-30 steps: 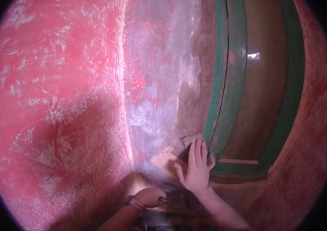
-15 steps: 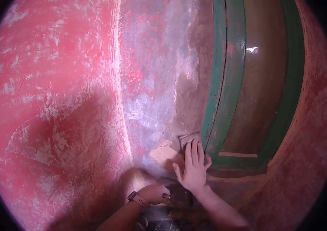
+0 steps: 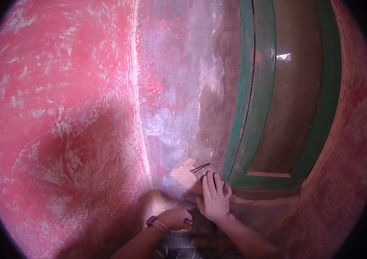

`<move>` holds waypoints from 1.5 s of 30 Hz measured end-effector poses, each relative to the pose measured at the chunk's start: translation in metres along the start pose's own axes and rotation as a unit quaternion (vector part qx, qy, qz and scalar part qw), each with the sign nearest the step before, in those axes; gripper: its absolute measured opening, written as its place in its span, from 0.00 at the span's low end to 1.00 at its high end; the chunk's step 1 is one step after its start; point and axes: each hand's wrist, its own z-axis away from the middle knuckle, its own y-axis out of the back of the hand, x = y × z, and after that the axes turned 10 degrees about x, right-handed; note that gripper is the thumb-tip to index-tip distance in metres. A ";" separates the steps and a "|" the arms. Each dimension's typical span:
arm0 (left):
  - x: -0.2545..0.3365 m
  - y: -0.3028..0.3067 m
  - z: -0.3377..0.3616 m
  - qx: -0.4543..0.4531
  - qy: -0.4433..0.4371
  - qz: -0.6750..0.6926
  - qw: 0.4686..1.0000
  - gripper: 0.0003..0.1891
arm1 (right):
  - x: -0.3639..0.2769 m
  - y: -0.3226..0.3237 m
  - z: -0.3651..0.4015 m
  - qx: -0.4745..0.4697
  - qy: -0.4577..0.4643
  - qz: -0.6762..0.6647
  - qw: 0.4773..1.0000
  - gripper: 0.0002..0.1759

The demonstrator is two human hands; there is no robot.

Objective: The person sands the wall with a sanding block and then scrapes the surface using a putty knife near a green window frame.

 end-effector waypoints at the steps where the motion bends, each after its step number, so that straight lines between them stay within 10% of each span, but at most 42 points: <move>1: 0.001 0.002 0.001 -0.004 0.004 -0.001 1.000 0.20 | 0.002 -0.001 -0.002 0.013 -0.004 0.001 1.000 0.49; 28: 0.007 0.002 0.002 0.001 0.003 0.003 1.000 0.15 | -0.008 0.027 -0.040 0.080 -0.096 -0.053 0.991 0.56; 45: 0.003 0.001 0.005 -0.036 0.018 -0.012 0.999 0.18 | 0.009 -0.019 0.025 -0.047 -0.012 -0.001 0.999 0.66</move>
